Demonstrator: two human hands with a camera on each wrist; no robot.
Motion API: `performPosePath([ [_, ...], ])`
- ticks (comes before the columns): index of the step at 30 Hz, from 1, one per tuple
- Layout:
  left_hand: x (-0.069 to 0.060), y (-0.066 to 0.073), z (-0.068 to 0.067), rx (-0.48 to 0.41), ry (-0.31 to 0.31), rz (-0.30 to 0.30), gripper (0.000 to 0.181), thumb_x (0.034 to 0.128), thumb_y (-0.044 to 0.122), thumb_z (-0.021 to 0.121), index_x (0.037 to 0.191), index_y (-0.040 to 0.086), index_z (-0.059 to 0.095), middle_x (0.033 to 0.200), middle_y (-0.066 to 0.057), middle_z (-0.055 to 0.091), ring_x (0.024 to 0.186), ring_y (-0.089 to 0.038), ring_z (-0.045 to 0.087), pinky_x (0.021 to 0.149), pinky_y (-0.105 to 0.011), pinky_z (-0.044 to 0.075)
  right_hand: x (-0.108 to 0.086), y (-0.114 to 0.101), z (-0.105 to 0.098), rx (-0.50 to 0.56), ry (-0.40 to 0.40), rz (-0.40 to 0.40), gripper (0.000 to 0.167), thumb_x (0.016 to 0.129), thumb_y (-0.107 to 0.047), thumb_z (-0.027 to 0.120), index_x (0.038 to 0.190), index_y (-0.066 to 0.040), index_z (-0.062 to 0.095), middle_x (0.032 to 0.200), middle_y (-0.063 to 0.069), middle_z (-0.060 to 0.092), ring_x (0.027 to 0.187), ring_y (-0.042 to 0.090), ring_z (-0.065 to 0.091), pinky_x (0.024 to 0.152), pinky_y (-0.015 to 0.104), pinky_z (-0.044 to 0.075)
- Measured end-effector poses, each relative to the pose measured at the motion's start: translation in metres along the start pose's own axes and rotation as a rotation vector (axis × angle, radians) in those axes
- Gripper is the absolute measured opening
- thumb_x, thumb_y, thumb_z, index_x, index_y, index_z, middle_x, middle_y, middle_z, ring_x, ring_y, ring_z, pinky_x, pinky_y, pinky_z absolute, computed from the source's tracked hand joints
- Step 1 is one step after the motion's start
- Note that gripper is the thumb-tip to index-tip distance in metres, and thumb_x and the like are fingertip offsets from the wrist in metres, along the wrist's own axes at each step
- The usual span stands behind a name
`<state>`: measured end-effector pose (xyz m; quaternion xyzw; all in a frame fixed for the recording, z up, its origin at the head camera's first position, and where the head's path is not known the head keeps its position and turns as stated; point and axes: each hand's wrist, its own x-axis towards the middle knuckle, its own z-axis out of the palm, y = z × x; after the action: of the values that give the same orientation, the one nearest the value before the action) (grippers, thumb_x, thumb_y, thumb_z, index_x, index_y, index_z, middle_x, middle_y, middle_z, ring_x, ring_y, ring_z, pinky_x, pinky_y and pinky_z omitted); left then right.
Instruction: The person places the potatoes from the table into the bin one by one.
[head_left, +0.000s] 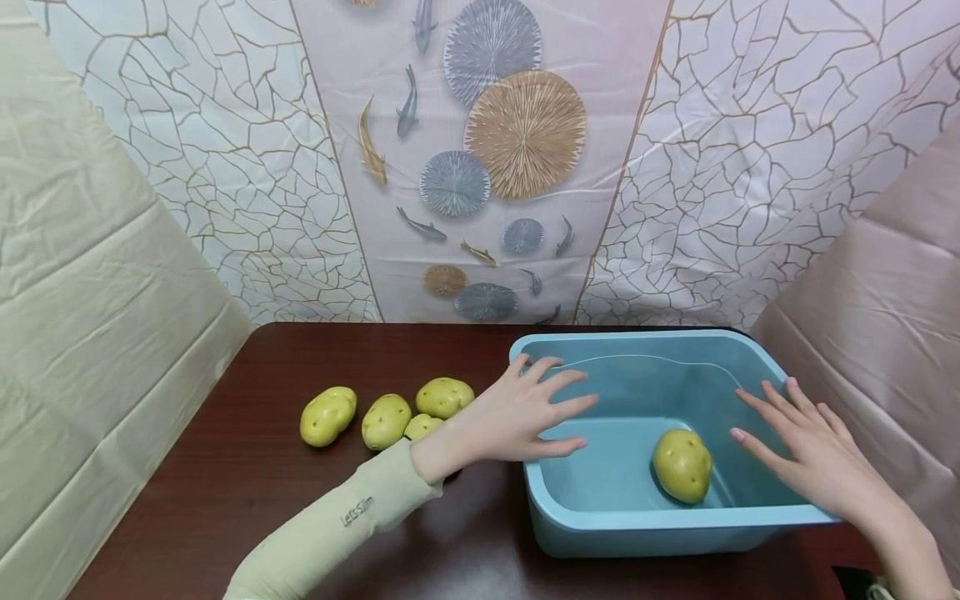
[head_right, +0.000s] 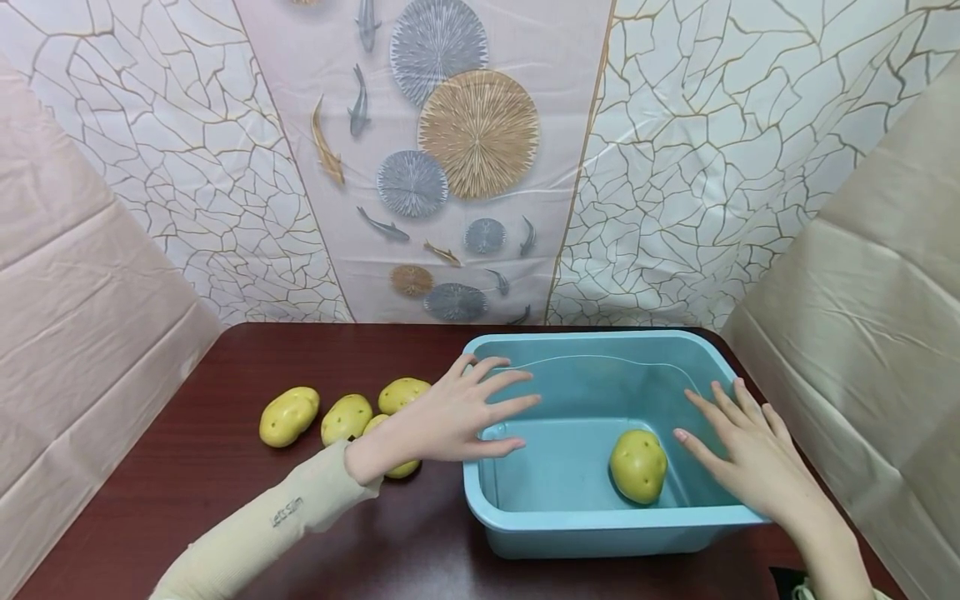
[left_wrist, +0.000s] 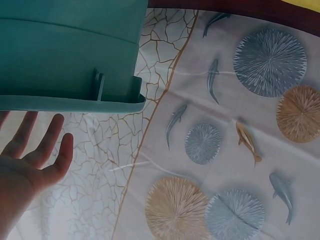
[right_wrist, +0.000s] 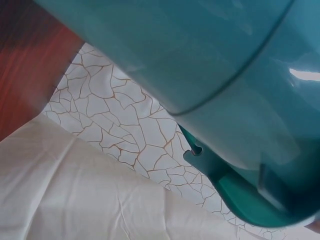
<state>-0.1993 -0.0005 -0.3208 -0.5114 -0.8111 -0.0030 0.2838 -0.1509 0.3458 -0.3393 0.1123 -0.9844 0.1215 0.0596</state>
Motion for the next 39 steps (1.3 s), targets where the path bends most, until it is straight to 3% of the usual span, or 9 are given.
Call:
performPosePath([
  [26,-0.023,0.008,-0.002,0.026,0.103,-0.047,0.041,0.0837,0.049,0.049,0.116,0.025,0.058,0.122,-0.001,0.053,0.114,-0.024,0.047,0.08,-0.038,0.037,0.0,0.0,0.002,-0.002,0.023,-0.002,0.063,0.089,-0.042,0.047,0.136,-0.004,0.033,0.139,0.034,0.02,0.135,0.03,-0.02,0.101,0.055,-0.02],
  [35,-0.032,0.011,-0.002,0.038,0.15,-0.084,0.04,0.0835,0.047,0.051,0.114,0.023,0.058,0.121,-0.002,0.054,0.114,-0.026,0.047,0.082,-0.039,0.038,0.0,-0.001,0.001,-0.002,0.033,-0.007,0.062,0.089,-0.04,0.048,0.136,-0.003,0.034,0.139,0.035,0.021,0.135,0.03,-0.019,0.101,0.056,-0.019],
  [39,-0.036,0.011,-0.002,0.019,0.142,-0.117,0.039,0.0836,0.046,0.051,0.114,0.023,0.059,0.122,-0.001,0.054,0.115,-0.025,0.046,0.083,-0.04,0.038,0.0,0.0,0.001,-0.003,0.033,-0.01,0.062,0.089,-0.04,0.048,0.136,-0.003,0.034,0.139,0.035,0.021,0.135,0.03,-0.019,0.101,0.056,-0.019],
])
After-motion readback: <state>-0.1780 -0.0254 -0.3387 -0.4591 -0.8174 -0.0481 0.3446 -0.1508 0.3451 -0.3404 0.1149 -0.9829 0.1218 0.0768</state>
